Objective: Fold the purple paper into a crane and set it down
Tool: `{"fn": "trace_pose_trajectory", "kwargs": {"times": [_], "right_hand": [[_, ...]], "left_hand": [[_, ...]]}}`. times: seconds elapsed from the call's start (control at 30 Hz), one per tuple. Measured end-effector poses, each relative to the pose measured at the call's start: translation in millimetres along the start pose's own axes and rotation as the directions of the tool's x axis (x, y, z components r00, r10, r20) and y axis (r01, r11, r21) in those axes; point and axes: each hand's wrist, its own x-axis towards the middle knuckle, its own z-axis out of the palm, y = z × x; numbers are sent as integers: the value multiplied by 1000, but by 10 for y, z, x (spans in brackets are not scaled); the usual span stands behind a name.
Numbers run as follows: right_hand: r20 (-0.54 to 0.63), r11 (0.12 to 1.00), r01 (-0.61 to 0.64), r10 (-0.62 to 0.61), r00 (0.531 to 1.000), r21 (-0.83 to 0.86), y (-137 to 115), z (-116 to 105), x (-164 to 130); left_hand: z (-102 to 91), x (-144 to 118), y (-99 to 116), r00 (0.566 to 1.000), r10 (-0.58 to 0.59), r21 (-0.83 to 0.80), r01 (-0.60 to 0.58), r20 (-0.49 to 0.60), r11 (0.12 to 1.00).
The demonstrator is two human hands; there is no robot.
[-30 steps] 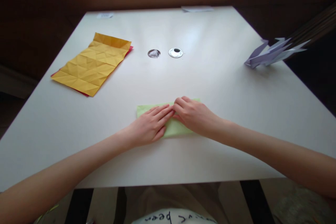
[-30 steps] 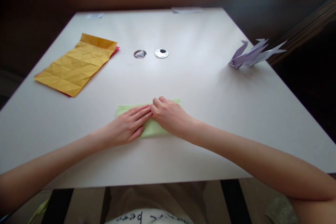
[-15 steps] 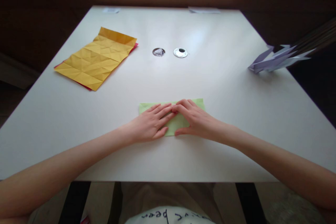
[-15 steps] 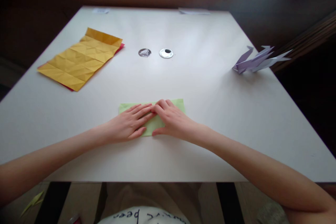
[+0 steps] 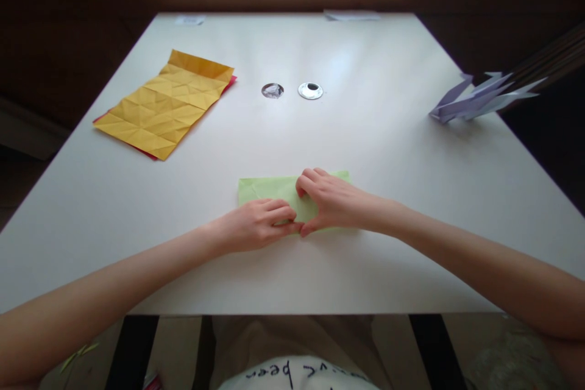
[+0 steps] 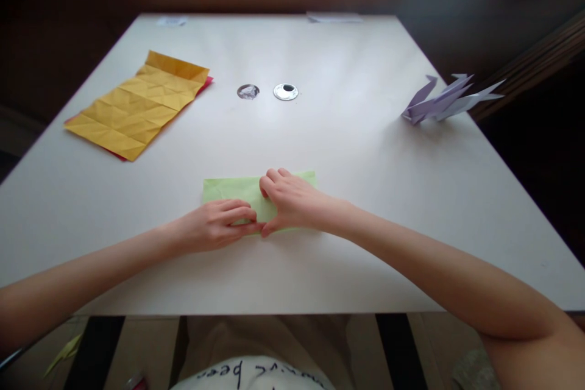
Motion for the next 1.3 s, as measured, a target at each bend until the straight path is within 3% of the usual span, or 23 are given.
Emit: {"fn": "trace_pose_trajectory", "kwargs": {"times": [0.37, 0.73, 1.3], "right_hand": [[92, 990, 35, -23, 995, -134, 13, -54, 43], [195, 972, -69, 115, 974, -226, 123, -190, -174], [144, 948, -226, 262, 954, -223, 389, -232, -521]], "left_hand": [[-101, 29, 0, 997, 72, -17, -72, 38, 997], [-174, -183, 93, 998, -29, 17, 28, 54, 999], [-421, -665, 171, 976, -202, 36, 199, 83, 979]]}}
